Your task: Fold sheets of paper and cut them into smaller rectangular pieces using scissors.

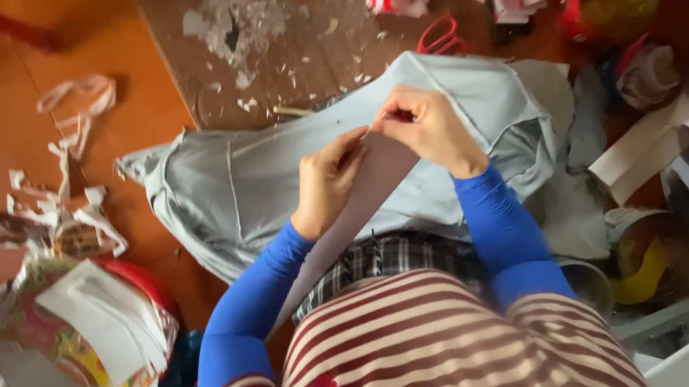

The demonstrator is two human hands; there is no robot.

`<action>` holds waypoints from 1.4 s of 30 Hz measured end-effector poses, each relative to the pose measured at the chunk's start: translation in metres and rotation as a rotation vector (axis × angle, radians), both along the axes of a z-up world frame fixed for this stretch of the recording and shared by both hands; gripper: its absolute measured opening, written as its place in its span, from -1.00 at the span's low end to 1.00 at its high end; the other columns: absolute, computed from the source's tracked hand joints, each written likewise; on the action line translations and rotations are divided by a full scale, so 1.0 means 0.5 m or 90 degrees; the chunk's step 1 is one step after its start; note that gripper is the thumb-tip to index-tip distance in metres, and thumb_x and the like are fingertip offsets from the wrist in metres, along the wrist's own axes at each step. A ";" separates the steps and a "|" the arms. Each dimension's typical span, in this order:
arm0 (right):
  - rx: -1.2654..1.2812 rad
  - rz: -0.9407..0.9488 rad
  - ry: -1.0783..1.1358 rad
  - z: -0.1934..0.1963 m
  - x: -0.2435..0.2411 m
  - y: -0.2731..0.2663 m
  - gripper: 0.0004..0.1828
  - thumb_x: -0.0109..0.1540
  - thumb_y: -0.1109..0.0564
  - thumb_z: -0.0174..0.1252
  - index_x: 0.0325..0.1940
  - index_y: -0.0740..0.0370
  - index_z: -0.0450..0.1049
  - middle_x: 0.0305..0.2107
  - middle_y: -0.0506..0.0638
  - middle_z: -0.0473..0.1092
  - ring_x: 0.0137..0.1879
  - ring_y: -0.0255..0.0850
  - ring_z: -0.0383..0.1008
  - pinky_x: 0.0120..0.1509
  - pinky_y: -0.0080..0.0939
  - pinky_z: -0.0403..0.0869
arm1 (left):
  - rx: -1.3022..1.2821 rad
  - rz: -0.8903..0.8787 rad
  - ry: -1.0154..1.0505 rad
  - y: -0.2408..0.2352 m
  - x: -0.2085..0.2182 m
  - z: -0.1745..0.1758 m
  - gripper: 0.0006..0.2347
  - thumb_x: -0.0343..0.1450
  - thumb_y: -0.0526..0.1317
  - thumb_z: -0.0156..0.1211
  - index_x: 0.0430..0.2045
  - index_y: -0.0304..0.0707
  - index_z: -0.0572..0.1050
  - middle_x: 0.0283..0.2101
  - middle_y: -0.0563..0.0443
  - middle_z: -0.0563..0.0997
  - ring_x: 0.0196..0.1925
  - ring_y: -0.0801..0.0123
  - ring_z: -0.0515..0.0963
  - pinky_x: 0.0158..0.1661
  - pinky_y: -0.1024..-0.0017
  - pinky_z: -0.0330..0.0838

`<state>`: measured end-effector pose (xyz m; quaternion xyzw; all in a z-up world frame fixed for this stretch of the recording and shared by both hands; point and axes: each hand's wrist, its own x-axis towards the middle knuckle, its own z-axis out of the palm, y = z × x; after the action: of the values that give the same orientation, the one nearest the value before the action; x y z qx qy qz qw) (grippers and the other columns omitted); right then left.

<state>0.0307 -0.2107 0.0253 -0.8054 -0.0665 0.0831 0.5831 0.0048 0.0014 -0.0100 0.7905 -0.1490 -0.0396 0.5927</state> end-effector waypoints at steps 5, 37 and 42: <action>0.085 -0.006 0.002 -0.004 0.002 0.002 -0.88 0.24 0.24 0.30 -0.35 0.30 0.51 -0.44 -0.14 0.37 -0.30 -0.45 0.32 -0.25 -0.38 0.32 | 0.205 -0.214 0.057 0.023 0.039 0.012 -0.72 0.51 -0.23 0.21 0.07 -0.33 0.44 -0.37 -0.40 0.60 -0.30 -0.22 0.60 -0.35 0.08 0.42; 0.330 -0.080 0.215 -0.120 -0.078 0.070 -0.80 0.30 0.08 0.26 -0.13 0.27 0.56 -0.47 -0.17 0.46 -0.46 -0.48 0.33 -0.44 -0.44 0.30 | -0.102 -0.118 0.318 0.090 0.045 -0.003 -0.75 0.59 -0.23 0.03 0.05 -0.44 0.47 -0.14 0.14 0.60 -0.11 0.64 0.50 -0.10 0.61 0.46; 0.311 -0.129 0.210 -0.130 -0.072 0.048 -0.79 0.33 0.03 0.22 -0.24 0.22 0.54 -0.53 -0.21 0.42 -0.48 -0.52 0.28 -0.46 -0.46 0.22 | -0.047 -0.122 0.300 0.101 0.050 -0.003 -0.76 0.59 -0.23 0.04 0.03 -0.44 0.49 -0.16 0.17 0.59 -0.12 0.67 0.48 -0.13 0.61 0.46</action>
<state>-0.0056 -0.1867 -0.0400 -0.6196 0.0914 0.1355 0.7677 0.0299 0.0518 -0.0114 0.7197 -0.0820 -0.2735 0.6329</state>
